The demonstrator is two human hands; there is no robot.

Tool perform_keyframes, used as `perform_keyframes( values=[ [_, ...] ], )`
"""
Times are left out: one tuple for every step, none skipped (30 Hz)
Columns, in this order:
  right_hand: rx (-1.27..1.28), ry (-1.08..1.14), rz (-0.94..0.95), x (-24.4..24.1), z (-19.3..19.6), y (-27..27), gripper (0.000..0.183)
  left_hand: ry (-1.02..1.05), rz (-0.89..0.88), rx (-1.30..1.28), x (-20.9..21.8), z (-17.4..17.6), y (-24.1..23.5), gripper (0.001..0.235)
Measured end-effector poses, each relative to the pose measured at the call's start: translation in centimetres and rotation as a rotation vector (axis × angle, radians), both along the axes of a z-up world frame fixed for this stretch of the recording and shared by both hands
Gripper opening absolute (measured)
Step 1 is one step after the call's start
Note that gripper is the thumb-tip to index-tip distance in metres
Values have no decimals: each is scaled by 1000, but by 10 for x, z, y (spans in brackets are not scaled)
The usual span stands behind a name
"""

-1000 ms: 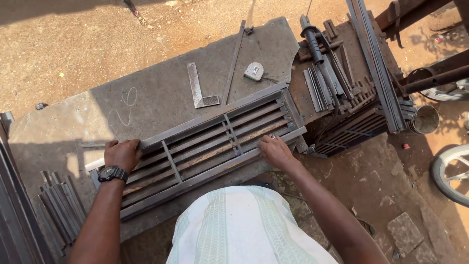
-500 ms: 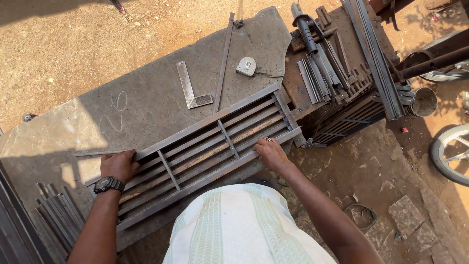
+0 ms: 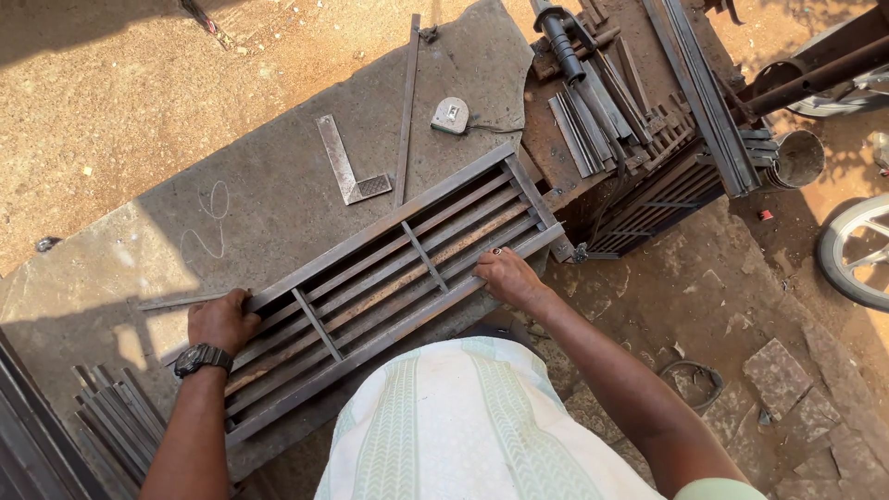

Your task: Fabricate a metal grate by measuring and welding metal bars together.

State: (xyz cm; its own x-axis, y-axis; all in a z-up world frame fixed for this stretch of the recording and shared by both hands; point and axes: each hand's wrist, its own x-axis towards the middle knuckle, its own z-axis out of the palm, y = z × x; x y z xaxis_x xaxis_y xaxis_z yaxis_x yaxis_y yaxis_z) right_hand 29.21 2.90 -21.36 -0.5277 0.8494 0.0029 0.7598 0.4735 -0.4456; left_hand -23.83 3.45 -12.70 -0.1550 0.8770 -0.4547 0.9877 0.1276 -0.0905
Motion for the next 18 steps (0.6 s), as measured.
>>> perform_keyframes(
  values=[
    [2,2,-4,-1,-1,1,28,2,-4,2,-2,-1,1,42],
    [6,10,4,-1,-2,0,27,4,-5,6,-3,-3,1,42],
    [10,17,11,-1,-4,0,26,6,-6,9,-4,-5,2,42],
    [11,16,8,0,-2,0,26,5,-9,10,-5,-5,2,42],
    [14,20,16,1,0,0,27,0,-7,2,-5,-6,3,43],
    [16,25,28,0,2,-1,28,-2,-2,-8,-7,-7,2,43],
    [15,25,28,1,-1,-1,28,-2,-3,-9,-7,-8,1,43],
    [19,12,31,0,-3,-1,28,-9,-7,2,-8,-8,2,45],
    [22,-1,33,0,-6,-1,28,-16,-11,14,-9,-8,2,46],
    [21,-1,30,0,-6,-2,28,-16,-15,13,-9,-8,2,46],
    [30,-5,33,-1,-5,-2,28,-18,-2,10,-9,-8,2,45],
    [40,-12,34,0,-4,-2,28,-22,9,7,-8,-8,3,45],
    [41,-13,29,0,0,-2,28,-24,4,8,-8,-8,3,45],
    [40,-10,33,-1,5,-2,29,-45,40,20,-8,-7,3,44],
    [40,-6,37,-2,9,-3,30,-66,76,31,-9,-7,2,43],
    [39,-6,31,-3,11,-2,30,-66,70,30,-9,-7,2,43],
    [29,-21,35,-4,12,-2,28,-59,67,31,-10,-7,2,43],
    [19,-38,39,-3,14,-2,27,-54,64,33,-8,-8,2,43]
  ],
)
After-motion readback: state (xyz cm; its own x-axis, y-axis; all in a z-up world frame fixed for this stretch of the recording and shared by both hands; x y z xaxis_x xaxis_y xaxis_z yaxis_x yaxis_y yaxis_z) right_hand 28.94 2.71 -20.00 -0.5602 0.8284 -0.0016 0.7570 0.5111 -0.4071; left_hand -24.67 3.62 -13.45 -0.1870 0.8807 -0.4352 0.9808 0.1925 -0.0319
